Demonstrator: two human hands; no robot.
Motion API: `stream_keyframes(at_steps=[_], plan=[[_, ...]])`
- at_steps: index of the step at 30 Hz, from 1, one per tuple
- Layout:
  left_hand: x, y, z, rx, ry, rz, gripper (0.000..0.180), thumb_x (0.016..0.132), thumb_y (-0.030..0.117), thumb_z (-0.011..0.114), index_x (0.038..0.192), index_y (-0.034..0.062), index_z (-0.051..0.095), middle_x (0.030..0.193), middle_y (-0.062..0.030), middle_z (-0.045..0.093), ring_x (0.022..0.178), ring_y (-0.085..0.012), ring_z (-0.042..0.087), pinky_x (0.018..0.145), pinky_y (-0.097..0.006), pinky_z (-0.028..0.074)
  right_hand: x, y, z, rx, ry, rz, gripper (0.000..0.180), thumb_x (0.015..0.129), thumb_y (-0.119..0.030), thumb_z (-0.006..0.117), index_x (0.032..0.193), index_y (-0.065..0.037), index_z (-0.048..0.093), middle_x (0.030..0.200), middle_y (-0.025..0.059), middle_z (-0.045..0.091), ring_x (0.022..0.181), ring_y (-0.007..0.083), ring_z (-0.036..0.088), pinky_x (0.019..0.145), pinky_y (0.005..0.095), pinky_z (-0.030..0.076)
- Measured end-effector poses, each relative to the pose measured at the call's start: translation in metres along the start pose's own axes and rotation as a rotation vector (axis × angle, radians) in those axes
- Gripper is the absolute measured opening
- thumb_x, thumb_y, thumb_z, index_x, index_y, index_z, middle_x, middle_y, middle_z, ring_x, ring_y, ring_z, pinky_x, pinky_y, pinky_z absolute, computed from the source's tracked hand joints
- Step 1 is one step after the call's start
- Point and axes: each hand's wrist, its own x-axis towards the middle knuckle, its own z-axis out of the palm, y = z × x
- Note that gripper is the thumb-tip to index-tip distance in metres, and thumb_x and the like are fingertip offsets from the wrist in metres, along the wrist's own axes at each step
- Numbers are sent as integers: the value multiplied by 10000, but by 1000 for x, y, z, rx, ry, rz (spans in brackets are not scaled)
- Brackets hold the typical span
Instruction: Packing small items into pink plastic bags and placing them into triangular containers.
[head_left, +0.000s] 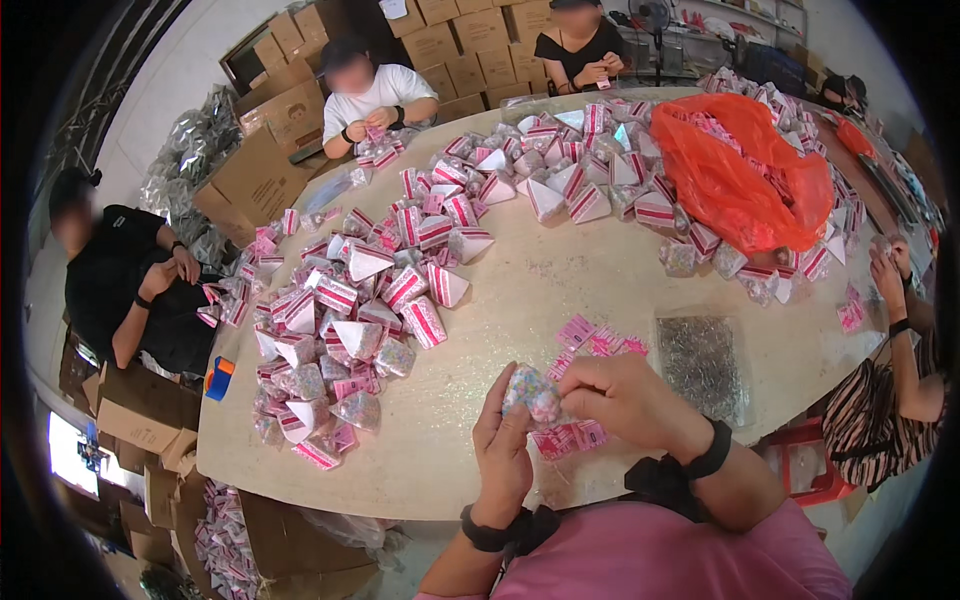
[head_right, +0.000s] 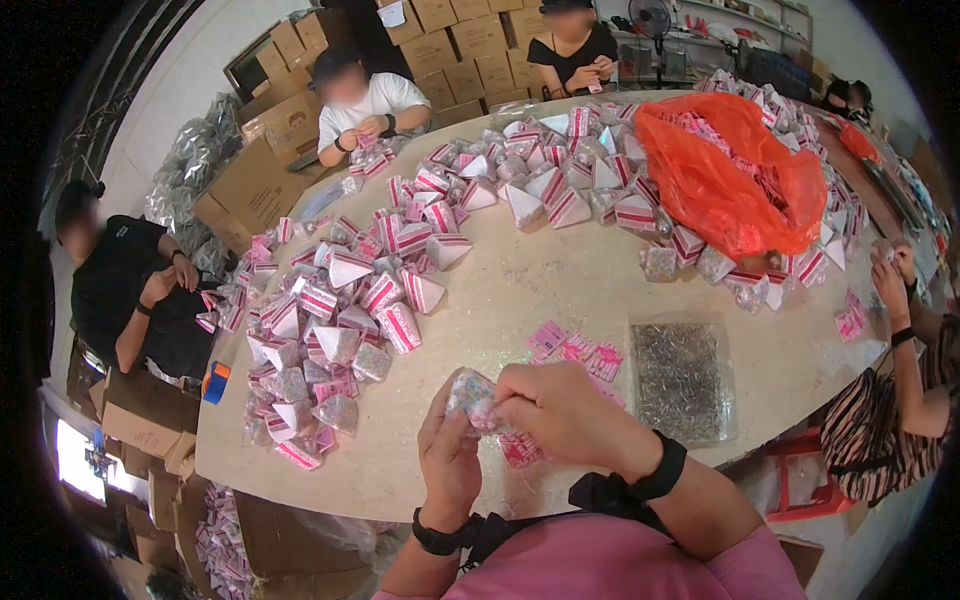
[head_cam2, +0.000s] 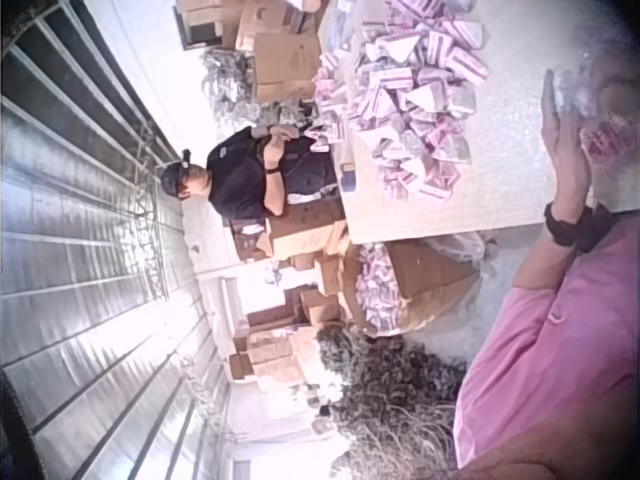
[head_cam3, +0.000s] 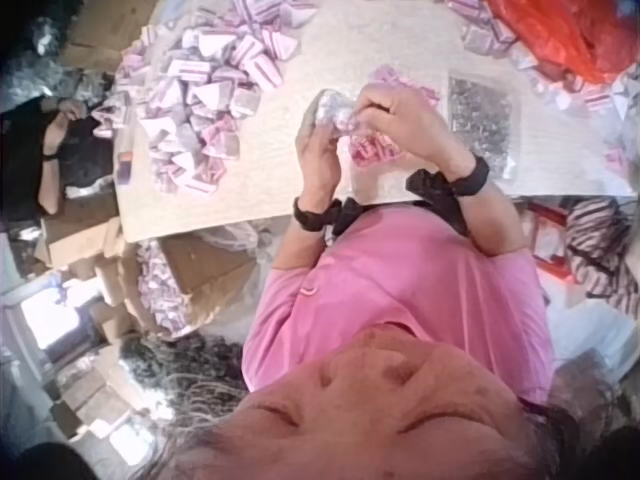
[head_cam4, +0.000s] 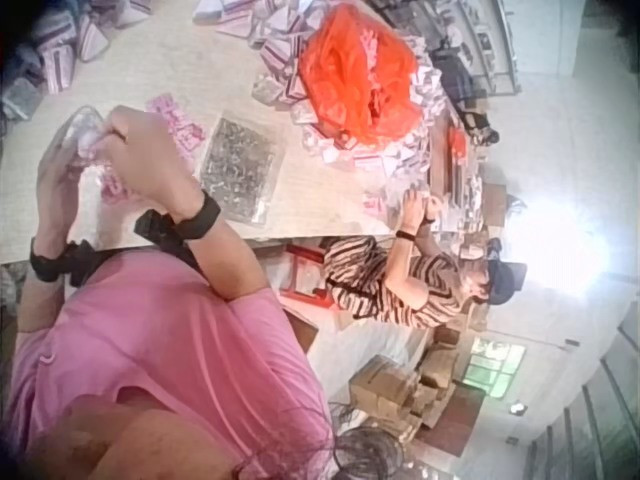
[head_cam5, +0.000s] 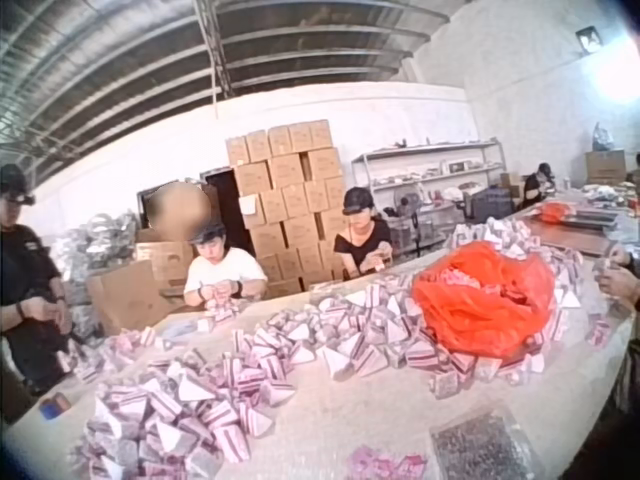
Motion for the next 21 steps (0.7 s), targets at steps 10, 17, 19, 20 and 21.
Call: stream_keyframes(at_steps=[10,17,19,20,21], plan=[[0,2,1,33,17,-28,504,918,179,456,1340,-75,350,1193,-148,534,1083,-196,542,937,-324,421,1,-3,-9,-53,-179,36,97,801,-87,604,858,-10,613,681,65,590,614,122,550,574,266,434],[-3,5,2,48,-35,-77,494,922,168,447,1339,-77,348,1167,-141,553,1048,-195,565,917,-316,438,5,8,-8,90,6,112,122,798,-118,605,848,-6,601,626,90,566,558,127,542,529,279,423],[-2,2,2,1,-28,-69,492,923,167,442,1340,-77,346,1168,-141,552,1057,-199,561,921,-319,436,5,8,-8,139,20,134,118,800,-111,606,846,-3,599,625,84,562,557,113,533,525,276,418],[-2,1,1,-15,-23,-71,492,923,165,441,1341,-76,345,1171,-142,549,1061,-201,559,923,-320,436,2,6,-9,167,-3,145,116,801,-109,606,846,-2,598,625,80,560,557,107,528,522,275,416],[-1,0,0,-32,-18,-74,491,923,163,440,1341,-76,343,1175,-144,547,1065,-204,557,925,-321,435,0,5,-9,197,-26,157,115,802,-106,607,845,0,597,624,77,558,557,101,523,520,273,414]])
